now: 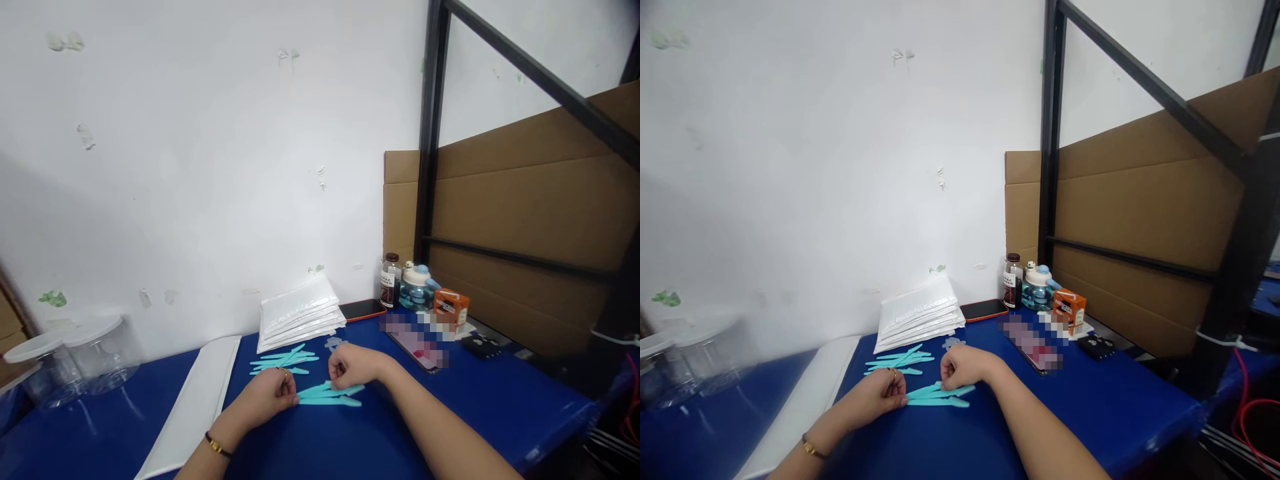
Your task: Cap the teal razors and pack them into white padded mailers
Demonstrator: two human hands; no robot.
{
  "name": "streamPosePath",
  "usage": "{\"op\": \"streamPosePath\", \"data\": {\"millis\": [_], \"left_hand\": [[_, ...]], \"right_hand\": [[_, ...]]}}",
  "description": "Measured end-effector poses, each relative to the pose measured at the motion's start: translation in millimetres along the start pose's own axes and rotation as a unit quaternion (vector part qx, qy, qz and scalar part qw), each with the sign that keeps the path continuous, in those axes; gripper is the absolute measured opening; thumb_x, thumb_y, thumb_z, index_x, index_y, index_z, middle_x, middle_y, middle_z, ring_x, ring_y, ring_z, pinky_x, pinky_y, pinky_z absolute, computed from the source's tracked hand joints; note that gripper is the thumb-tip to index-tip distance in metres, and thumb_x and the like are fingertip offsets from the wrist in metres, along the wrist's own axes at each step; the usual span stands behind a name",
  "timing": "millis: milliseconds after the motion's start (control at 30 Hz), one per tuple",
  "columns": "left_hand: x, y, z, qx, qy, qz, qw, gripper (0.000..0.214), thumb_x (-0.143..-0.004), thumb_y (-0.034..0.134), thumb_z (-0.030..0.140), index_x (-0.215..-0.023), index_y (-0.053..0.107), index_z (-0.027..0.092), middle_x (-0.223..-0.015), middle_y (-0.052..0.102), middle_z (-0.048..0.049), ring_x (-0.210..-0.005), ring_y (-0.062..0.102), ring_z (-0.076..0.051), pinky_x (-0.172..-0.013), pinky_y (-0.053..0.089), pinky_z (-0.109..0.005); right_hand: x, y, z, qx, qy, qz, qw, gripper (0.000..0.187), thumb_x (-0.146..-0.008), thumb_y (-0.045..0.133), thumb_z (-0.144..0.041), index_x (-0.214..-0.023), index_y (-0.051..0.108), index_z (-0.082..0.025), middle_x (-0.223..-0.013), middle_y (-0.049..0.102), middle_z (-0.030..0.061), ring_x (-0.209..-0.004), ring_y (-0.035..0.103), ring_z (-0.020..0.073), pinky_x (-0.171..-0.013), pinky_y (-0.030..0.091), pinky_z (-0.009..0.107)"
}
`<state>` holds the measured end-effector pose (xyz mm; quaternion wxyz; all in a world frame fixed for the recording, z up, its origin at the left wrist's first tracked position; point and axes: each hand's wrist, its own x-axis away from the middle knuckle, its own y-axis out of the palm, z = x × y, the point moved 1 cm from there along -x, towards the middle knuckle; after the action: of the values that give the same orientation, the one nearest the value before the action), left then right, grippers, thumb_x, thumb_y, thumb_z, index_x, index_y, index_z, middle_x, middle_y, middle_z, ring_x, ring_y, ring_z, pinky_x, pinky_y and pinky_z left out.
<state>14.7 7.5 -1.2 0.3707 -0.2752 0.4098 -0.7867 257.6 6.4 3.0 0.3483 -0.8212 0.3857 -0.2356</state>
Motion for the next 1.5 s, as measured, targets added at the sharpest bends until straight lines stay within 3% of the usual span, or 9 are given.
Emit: {"op": "streamPosePath", "data": {"millis": [200, 433, 500, 633, 733, 967, 1100, 1233, 1500], "left_hand": [[1.5, -18.0, -12.2, -0.019, -0.008, 0.051, 0.998, 0.023, -0.075, 0.052, 0.040, -0.076, 0.060, 0.019, -0.066, 0.055, 0.0021, -0.062, 0.048, -0.012, -0.055, 0.031, -0.021], [4.5, -30.9, -47.4, -0.061, -0.054, 0.130, 0.988, 0.024, -0.075, 0.051, 0.039, -0.084, 0.061, 0.020, -0.074, 0.058, 0.0006, -0.067, 0.052, -0.014, -0.059, 0.033, -0.023], [4.6, -30.5, -44.0, -0.052, -0.041, 0.145, 0.987, 0.027, -0.074, 0.053, 0.039, -0.092, 0.061, 0.020, -0.080, 0.059, -0.0001, -0.071, 0.053, -0.015, -0.063, 0.036, -0.023], [6.8, -27.0, -20.1, -0.041, -0.002, 0.138, 0.990, 0.027, -0.075, 0.054, 0.042, -0.089, 0.063, 0.021, -0.084, 0.061, -0.0015, -0.076, 0.054, -0.016, -0.068, 0.038, -0.025], [8.0, -21.1, -0.6, -0.039, 0.033, 0.117, 0.992, 0.027, -0.078, 0.052, 0.043, -0.089, 0.064, 0.022, -0.087, 0.062, -0.0014, -0.077, 0.053, -0.016, -0.068, 0.038, -0.025], [4.4, -10.1, 10.4, -0.056, 0.085, 0.083, 0.991, 0.025, -0.085, 0.045, 0.039, -0.082, 0.063, 0.022, -0.083, 0.062, -0.0001, -0.076, 0.053, -0.014, -0.066, 0.035, -0.022], [3.0, -12.8, 9.1, -0.085, 0.080, 0.097, 0.988, 0.040, -0.091, 0.033, 0.042, -0.070, 0.058, 0.019, -0.073, 0.060, 0.0002, -0.068, 0.051, -0.013, -0.062, 0.032, -0.023], [3.4, -19.8, 7.5, -0.134, 0.097, 0.108, 0.980, 0.033, -0.090, 0.037, 0.039, -0.072, 0.058, 0.021, -0.078, 0.061, 0.0011, -0.075, 0.054, -0.013, -0.068, 0.032, -0.024], [9.3, -40.0, -26.2, -0.180, -0.020, 0.177, 0.967, 0.026, -0.087, 0.040, 0.039, -0.090, 0.061, 0.024, -0.088, 0.060, -0.0027, -0.085, 0.054, -0.018, -0.071, 0.034, -0.027]], "right_hand": [[-0.1, -7.6, 8.9, 0.009, -0.021, 0.061, 0.998, 0.017, -0.070, 0.066, -0.030, -0.078, 0.068, -0.014, -0.064, 0.061, -0.0006, -0.055, 0.050, 0.0093, -0.049, 0.035, 0.018], [8.4, -25.6, 38.6, -0.007, 0.042, 0.193, 0.980, 0.014, -0.068, 0.066, -0.027, -0.075, 0.067, -0.014, -0.067, 0.064, 0.0015, -0.059, 0.054, 0.0120, -0.052, 0.037, 0.019], [14.4, -28.6, 36.8, -0.028, 0.027, 0.150, 0.988, 0.022, -0.064, 0.071, -0.032, -0.078, 0.068, -0.015, -0.067, 0.064, 0.0009, -0.060, 0.055, 0.0122, -0.052, 0.038, 0.019], [20.0, -23.7, 25.0, -0.011, 0.010, -0.018, 1.000, 0.031, -0.052, 0.078, -0.036, -0.075, 0.070, -0.017, -0.064, 0.061, -0.0024, -0.057, 0.055, 0.0117, -0.052, 0.039, 0.019], [15.4, -15.9, 19.3, 0.022, 0.022, -0.037, 0.999, 0.025, -0.053, 0.077, -0.030, -0.074, 0.070, -0.017, -0.062, 0.060, -0.0033, -0.054, 0.053, 0.0107, -0.050, 0.038, 0.019], [4.7, -8.1, 10.1, -0.032, -0.009, 0.040, 0.999, 0.017, -0.064, 0.069, -0.026, -0.078, 0.068, -0.016, -0.061, 0.058, -0.0027, -0.054, 0.051, 0.0094, -0.049, 0.037, 0.018], [3.8, -9.3, 2.5, -0.042, -0.029, 0.092, 0.994, 0.015, -0.068, 0.068, -0.027, -0.076, 0.067, -0.015, -0.061, 0.058, -0.0021, -0.056, 0.050, 0.0092, -0.050, 0.036, 0.017], [2.5, -11.3, 7.2, -0.067, -0.040, 0.101, 0.992, 0.015, -0.068, 0.068, -0.027, -0.077, 0.066, -0.015, -0.063, 0.060, -0.0018, -0.057, 0.052, 0.0102, -0.051, 0.037, 0.018], [7.7, -24.6, 33.0, -0.044, 0.051, 0.212, 0.975, 0.009, -0.066, 0.065, -0.020, -0.073, 0.065, -0.014, -0.068, 0.065, 0.0013, -0.061, 0.057, 0.0127, -0.054, 0.039, 0.020]]}}
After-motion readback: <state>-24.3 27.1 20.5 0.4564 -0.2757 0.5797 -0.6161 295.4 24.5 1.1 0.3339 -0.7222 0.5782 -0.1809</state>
